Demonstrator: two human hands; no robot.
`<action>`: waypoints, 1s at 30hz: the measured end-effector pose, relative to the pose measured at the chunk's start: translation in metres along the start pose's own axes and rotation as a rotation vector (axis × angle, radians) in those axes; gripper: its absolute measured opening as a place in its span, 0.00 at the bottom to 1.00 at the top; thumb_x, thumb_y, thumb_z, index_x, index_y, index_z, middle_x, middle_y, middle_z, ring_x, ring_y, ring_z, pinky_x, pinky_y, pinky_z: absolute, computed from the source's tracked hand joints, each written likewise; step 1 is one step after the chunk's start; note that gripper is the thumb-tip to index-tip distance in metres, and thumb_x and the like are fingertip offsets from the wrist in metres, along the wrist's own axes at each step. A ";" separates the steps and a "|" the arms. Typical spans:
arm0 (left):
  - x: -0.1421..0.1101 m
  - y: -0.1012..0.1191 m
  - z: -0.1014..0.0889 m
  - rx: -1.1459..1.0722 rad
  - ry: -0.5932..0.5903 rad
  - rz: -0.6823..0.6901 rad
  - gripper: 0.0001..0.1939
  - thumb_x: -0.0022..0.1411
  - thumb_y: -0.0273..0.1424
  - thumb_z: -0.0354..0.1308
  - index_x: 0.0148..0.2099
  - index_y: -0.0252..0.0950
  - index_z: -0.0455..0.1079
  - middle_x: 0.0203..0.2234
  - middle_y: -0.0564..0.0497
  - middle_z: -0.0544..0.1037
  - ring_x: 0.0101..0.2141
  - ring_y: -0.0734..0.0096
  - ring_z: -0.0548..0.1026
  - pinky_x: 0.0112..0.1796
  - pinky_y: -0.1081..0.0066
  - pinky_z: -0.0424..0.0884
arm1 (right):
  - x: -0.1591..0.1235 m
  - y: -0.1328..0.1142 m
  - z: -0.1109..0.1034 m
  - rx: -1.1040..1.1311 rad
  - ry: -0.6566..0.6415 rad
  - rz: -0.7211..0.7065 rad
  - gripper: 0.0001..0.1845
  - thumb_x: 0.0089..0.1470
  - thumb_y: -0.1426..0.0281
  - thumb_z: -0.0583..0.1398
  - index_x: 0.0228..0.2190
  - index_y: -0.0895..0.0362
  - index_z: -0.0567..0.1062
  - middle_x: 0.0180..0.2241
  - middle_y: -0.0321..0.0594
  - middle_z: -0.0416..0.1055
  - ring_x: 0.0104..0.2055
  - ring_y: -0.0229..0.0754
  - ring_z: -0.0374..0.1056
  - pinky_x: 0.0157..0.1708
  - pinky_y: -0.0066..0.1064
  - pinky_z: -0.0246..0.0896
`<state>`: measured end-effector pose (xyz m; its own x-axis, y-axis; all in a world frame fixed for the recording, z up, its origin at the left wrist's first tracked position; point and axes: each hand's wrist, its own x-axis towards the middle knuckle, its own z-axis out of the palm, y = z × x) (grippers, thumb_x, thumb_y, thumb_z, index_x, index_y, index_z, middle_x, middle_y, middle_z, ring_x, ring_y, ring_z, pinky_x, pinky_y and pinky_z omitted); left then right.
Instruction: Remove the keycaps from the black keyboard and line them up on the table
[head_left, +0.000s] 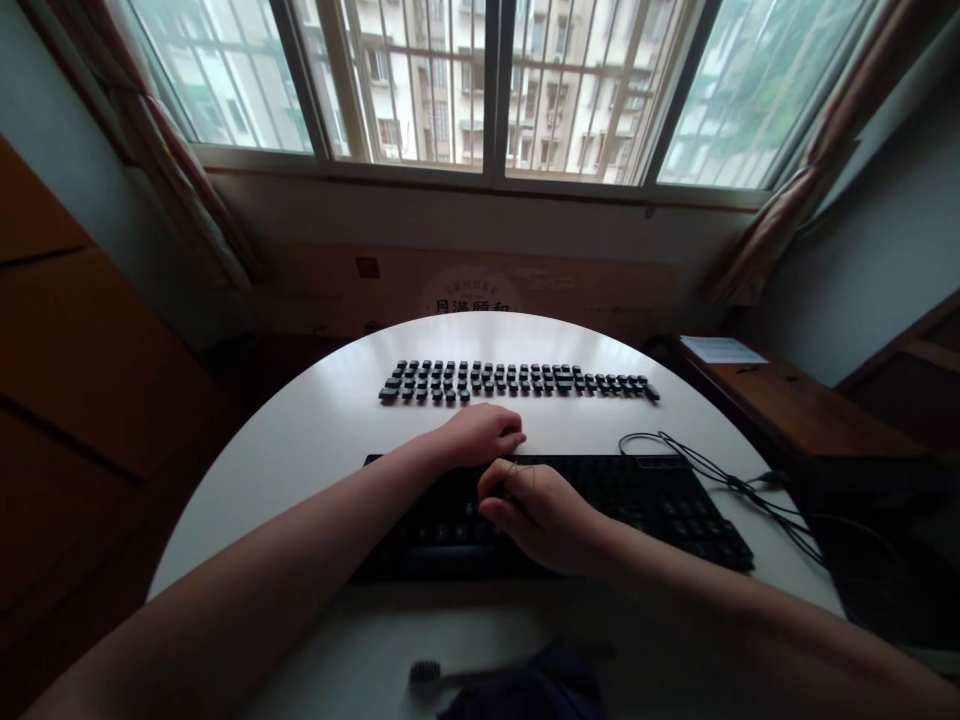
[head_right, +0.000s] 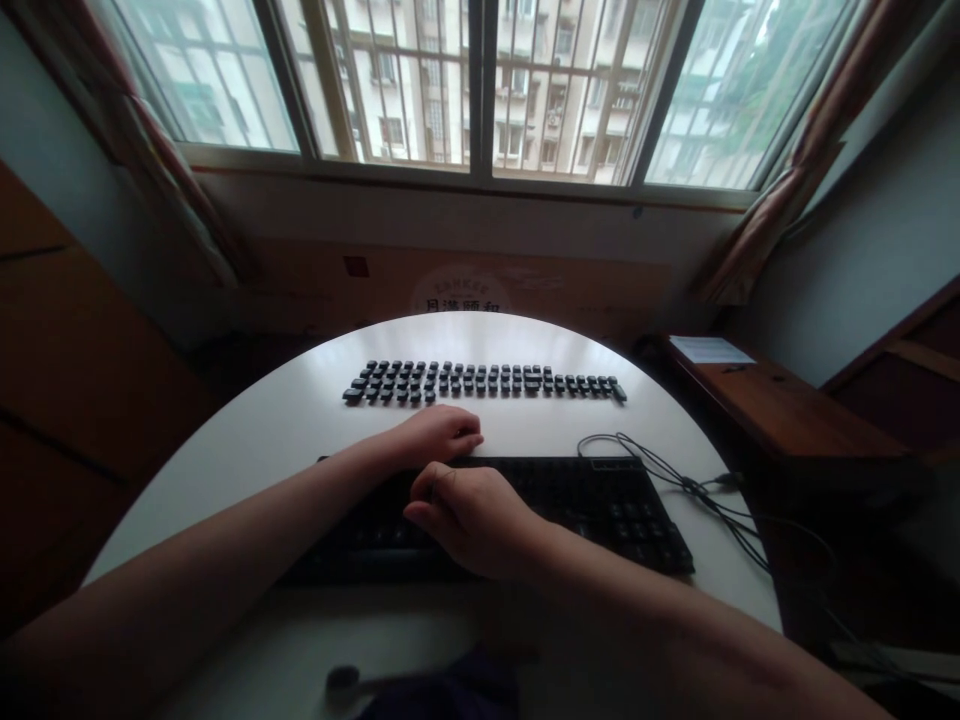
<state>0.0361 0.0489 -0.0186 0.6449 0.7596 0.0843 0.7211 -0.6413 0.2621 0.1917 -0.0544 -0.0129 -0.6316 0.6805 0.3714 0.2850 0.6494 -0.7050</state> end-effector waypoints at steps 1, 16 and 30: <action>0.000 0.000 -0.001 -0.004 0.000 -0.001 0.12 0.64 0.39 0.54 0.36 0.39 0.76 0.30 0.50 0.80 0.32 0.66 0.74 0.30 0.72 0.62 | 0.000 0.000 0.000 0.000 0.009 0.003 0.10 0.63 0.63 0.56 0.34 0.56 0.70 0.23 0.32 0.65 0.22 0.35 0.57 0.26 0.27 0.53; -0.002 0.009 -0.013 -0.118 -0.004 -0.005 0.12 0.62 0.35 0.53 0.31 0.36 0.74 0.28 0.50 0.79 0.31 0.66 0.73 0.32 0.71 0.63 | 0.003 0.011 0.001 0.450 0.387 0.097 0.19 0.65 0.53 0.52 0.33 0.56 0.65 0.22 0.30 0.60 0.22 0.33 0.55 0.22 0.25 0.51; -0.007 0.021 -0.063 -0.679 -0.133 -0.028 0.14 0.60 0.38 0.59 0.41 0.33 0.75 0.31 0.49 0.79 0.33 0.68 0.76 0.31 0.73 0.73 | 0.021 0.010 -0.058 0.539 0.472 0.281 0.23 0.60 0.48 0.54 0.28 0.55 0.63 0.15 0.25 0.52 0.15 0.32 0.48 0.14 0.23 0.40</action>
<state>0.0308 0.0371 0.0473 0.6850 0.7275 -0.0388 0.4478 -0.3783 0.8102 0.2232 -0.0138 0.0227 -0.1787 0.9467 0.2681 -0.0783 0.2579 -0.9630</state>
